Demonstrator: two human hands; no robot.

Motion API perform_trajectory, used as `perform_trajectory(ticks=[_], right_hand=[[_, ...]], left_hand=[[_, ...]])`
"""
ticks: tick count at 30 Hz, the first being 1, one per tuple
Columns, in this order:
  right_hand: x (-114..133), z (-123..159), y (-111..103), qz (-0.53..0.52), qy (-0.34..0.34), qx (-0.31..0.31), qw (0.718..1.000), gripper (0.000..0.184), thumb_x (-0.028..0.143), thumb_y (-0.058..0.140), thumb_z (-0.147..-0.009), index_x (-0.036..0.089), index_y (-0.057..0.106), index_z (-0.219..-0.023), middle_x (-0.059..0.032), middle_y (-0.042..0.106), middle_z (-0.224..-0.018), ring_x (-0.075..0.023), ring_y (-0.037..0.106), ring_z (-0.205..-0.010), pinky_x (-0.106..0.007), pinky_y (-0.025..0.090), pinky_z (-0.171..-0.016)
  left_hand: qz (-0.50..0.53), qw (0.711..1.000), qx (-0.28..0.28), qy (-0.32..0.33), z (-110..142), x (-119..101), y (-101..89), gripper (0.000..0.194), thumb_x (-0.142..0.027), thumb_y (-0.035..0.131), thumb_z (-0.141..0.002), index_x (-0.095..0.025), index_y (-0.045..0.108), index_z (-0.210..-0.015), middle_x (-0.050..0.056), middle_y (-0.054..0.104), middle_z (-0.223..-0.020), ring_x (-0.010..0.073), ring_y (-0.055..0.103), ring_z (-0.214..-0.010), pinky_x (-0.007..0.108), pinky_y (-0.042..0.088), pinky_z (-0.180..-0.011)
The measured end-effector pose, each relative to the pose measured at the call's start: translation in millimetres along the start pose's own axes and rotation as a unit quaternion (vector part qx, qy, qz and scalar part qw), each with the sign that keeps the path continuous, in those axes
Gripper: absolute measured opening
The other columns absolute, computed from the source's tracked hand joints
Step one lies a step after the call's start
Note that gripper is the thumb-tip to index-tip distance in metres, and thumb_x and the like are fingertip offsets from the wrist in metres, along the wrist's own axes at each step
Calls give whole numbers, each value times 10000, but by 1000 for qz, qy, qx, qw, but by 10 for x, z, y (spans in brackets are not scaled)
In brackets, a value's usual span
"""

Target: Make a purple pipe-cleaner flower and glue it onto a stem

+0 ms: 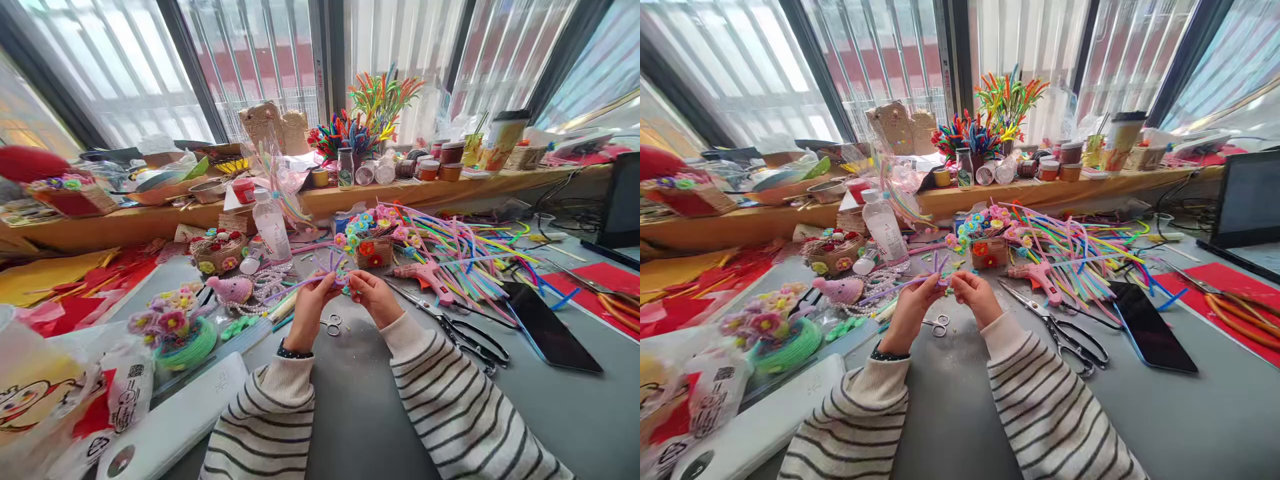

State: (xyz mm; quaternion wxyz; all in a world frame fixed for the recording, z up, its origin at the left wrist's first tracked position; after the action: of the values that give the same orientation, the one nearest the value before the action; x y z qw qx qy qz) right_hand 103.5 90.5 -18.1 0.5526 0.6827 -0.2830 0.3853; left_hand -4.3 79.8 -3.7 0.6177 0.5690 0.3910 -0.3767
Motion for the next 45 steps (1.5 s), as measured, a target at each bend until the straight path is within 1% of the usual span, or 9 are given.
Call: perform_trajectory(ticks=[4, 8, 12, 20, 25, 28, 33, 41, 45], right_hand=[[-5, 23, 44, 32, 4, 9, 999, 222, 372, 660, -584, 181, 654, -697, 26, 520, -580, -46, 355, -500, -196, 249, -449], [11, 37, 60, 38, 2, 2, 999, 178, 336, 675, -564, 179, 643, -641, 15, 559, -635, -60, 411, -555, -195, 263, -463], [27, 43, 87, 45, -11, 15, 999, 165, 297, 678, -565, 195, 644, -690, 29, 556, -634, -59, 422, -552, -195, 274, -472], [36, 19, -91, 20, -32, -83, 996, 171, 284, 705, -526, 187, 638, -650, 40, 566, -622, -43, 401, -507, -188, 291, -468], [49, 17, -93, -4, -52, -82, 995, 181, 289, 704, -532, 197, 642, -675, 23, 602, -680, -85, 496, -622, -212, 373, -569], [58, 26, -97, -4, -56, -89, 994, 169, 284, 701, -540, 203, 646, -679, 21, 612, -698, -92, 513, -658, -217, 385, -608], [52, 29, -84, 10, -47, -86, 995, 159, 291, 694, -552, 213, 643, -682, 29, 602, -683, -81, 504, -642, -203, 374, -585], [43, 13, -55, 35, -46, -57, 997, 170, 327, 672, -577, 204, 633, -687, 26, 588, -680, -79, 480, -612, -212, 363, -574], [53, 16, -66, 52, -46, -66, 995, 178, 310, 677, -572, 189, 626, -692, 24, 578, -663, -81, 477, -607, -214, 357, -574]], left_hand=[[1, 999, 16, -33, -19, 67, -3, 171, -248, 647, -604, -127, 559, -688, 10, 639, -635, 97, 594, -611, 197, 471, -593], [2, 996, 40, -74, -2, 134, 32, 176, -253, 646, -608, -112, 589, -696, 24, 637, -626, 98, 595, -581, 191, 472, -576], [20, 994, 57, -96, 21, 164, 65, 163, -247, 630, -630, -113, 604, -719, 27, 636, -605, 93, 590, -555, 177, 463, -541], [48, 991, 53, -113, 28, 194, 77, 133, -215, 639, -621, -137, 593, -719, 23, 653, -694, 111, 611, -637, 210, 471, -627], [41, 991, 63, -112, 30, 206, 95, 140, -222, 640, -622, -138, 594, -724, 15, 640, -672, 102, 600, -598, 213, 461, -610], [27, 991, 67, -113, 35, 208, 100, 145, -231, 640, -623, -141, 593, -726, 12, 635, -672, 103, 598, -600, 216, 456, -614], [8, 993, 57, -106, 28, 190, 82, 161, -248, 640, -621, -142, 593, -733, 9, 628, -675, 102, 597, -616, 210, 446, -618], [-63, 995, 61, -51, 43, 101, 91, 205, -296, 641, -609, -129, 586, -713, 16, 620, -671, 127, 601, -650, 232, 455, -635], [-69, 995, 55, -48, 65, 73, 110, 214, -300, 648, -595, -126, 572, -694, 14, 613, -640, 134, 603, -636, 236, 459, -625]])
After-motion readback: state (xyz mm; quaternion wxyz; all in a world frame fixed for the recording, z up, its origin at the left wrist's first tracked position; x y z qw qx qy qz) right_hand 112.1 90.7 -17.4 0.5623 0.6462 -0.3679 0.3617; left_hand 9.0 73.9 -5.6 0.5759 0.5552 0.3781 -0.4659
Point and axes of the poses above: each hand's wrist, its own z-axis away from the middle knuckle, its own y-axis out of the palm, x = y × z, the point moved 8 cm from there along -z, towards the middle knuckle
